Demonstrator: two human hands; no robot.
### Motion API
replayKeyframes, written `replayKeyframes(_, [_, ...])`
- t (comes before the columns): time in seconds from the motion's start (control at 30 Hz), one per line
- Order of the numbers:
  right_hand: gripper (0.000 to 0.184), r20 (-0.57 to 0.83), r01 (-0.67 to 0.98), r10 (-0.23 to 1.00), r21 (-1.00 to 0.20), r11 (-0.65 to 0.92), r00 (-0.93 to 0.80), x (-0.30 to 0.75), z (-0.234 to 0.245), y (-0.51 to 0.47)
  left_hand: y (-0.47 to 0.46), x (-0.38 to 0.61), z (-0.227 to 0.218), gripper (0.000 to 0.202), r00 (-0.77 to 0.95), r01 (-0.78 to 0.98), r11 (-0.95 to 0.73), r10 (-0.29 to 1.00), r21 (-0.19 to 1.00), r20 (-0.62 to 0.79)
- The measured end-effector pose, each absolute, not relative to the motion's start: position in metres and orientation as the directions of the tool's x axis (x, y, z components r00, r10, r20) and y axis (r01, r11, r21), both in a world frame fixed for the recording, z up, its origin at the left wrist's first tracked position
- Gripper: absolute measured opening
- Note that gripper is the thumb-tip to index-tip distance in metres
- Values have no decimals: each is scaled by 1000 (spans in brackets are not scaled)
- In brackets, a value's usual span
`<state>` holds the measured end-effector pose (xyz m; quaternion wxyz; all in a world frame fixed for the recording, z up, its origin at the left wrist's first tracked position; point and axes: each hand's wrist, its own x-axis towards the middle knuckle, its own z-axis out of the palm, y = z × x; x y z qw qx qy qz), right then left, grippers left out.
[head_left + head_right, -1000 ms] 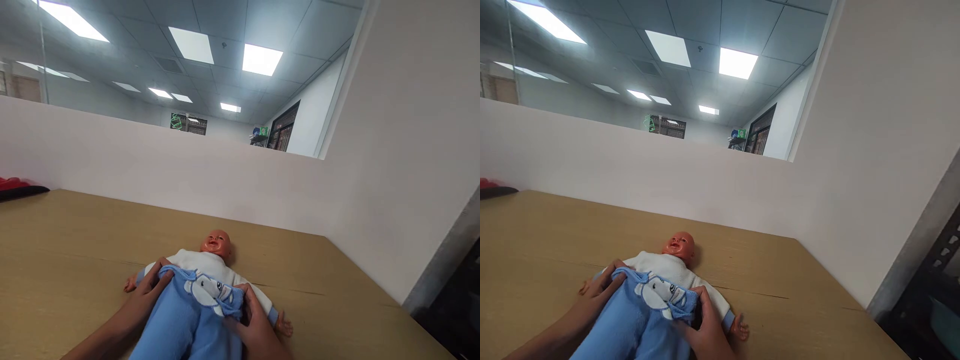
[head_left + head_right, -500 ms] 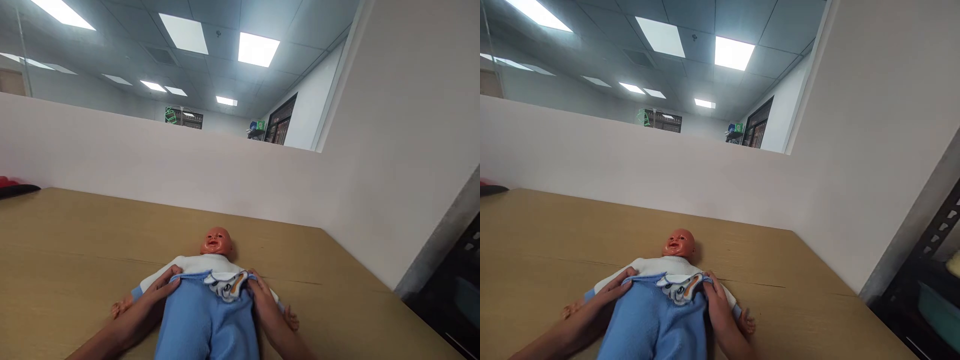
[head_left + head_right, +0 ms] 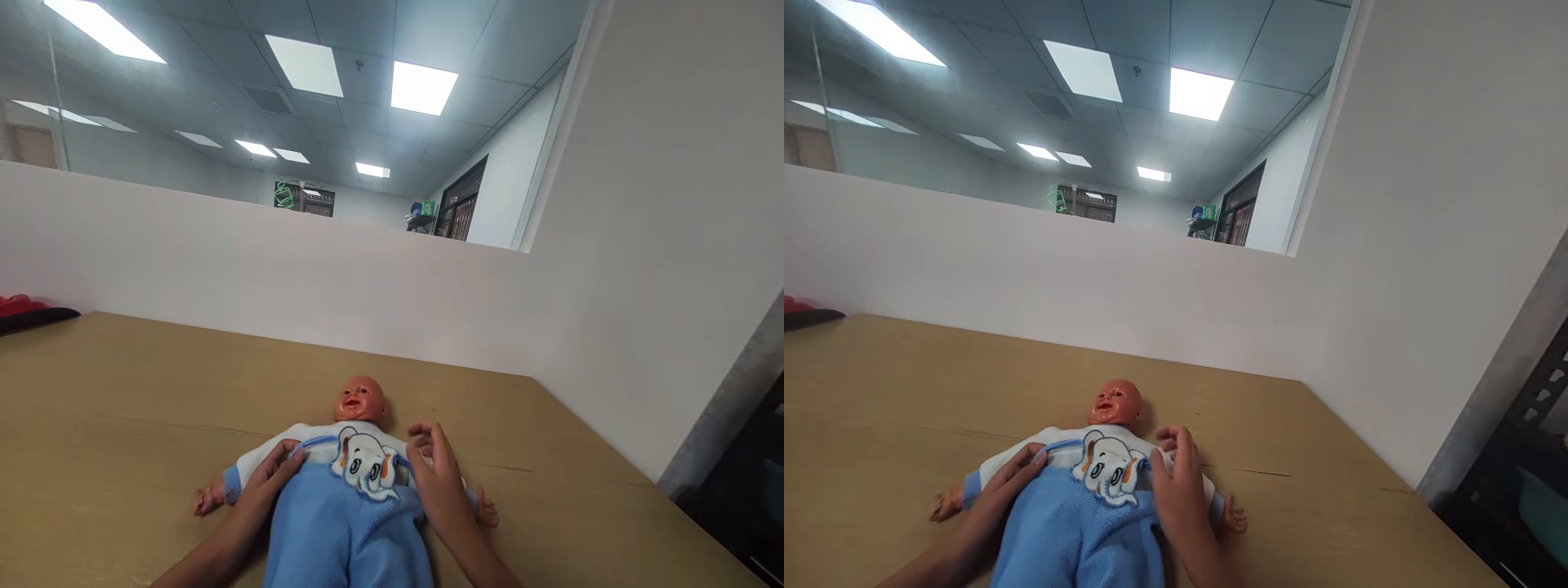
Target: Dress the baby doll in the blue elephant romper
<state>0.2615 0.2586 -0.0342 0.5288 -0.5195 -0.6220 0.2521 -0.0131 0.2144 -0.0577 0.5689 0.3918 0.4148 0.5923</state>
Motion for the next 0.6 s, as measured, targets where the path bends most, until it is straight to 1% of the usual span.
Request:
replayKeyframes(0.03, [24,447,420,893,-820,389,46,253,-20,255,212,-12,-55,48,-27,-351,-10,1000,936,1])
replayKeyframes(0.1, [17,513,451,837,-712,538,-190,230,12,253,207,-11,-49,52,11,-350,2,1000,937,2])
replayKeyframes(0.17, [16,482,449,761,-617,646,-434,202,39,259,203,-10,-46,53,26,-317,1,1000,949,7])
replayKeyframes(0.2, [17,424,461,728,-574,676,-539,187,49,265,201,-11,-46,53,24,-287,-15,999,958,23])
replayKeyframes(0.27, [25,242,490,651,-488,723,-719,157,60,280,200,-11,-48,57,-16,-225,-66,998,972,64])
replayKeyframes(0.3, [28,166,481,608,-467,742,-777,142,61,290,200,-12,-50,61,-42,-207,-83,996,975,76])
replayKeyframes(0.33, [29,101,471,572,-462,752,-814,128,60,299,200,-12,-52,65,-68,-202,-88,995,975,75])
replayKeyframes(0.43, [41,-53,438,476,-492,752,-878,91,51,323,200,-15,-61,77,-105,-222,-63,994,973,40])
replayKeyframes(0.5, [47,-108,424,434,-512,747,-894,74,46,335,202,-17,-67,81,-93,-227,-40,995,973,19])
replayKeyframes(0.6, [43,-181,419,385,-534,734,-905,60,44,351,206,-19,-76,85,-89,-179,9,996,984,-25])
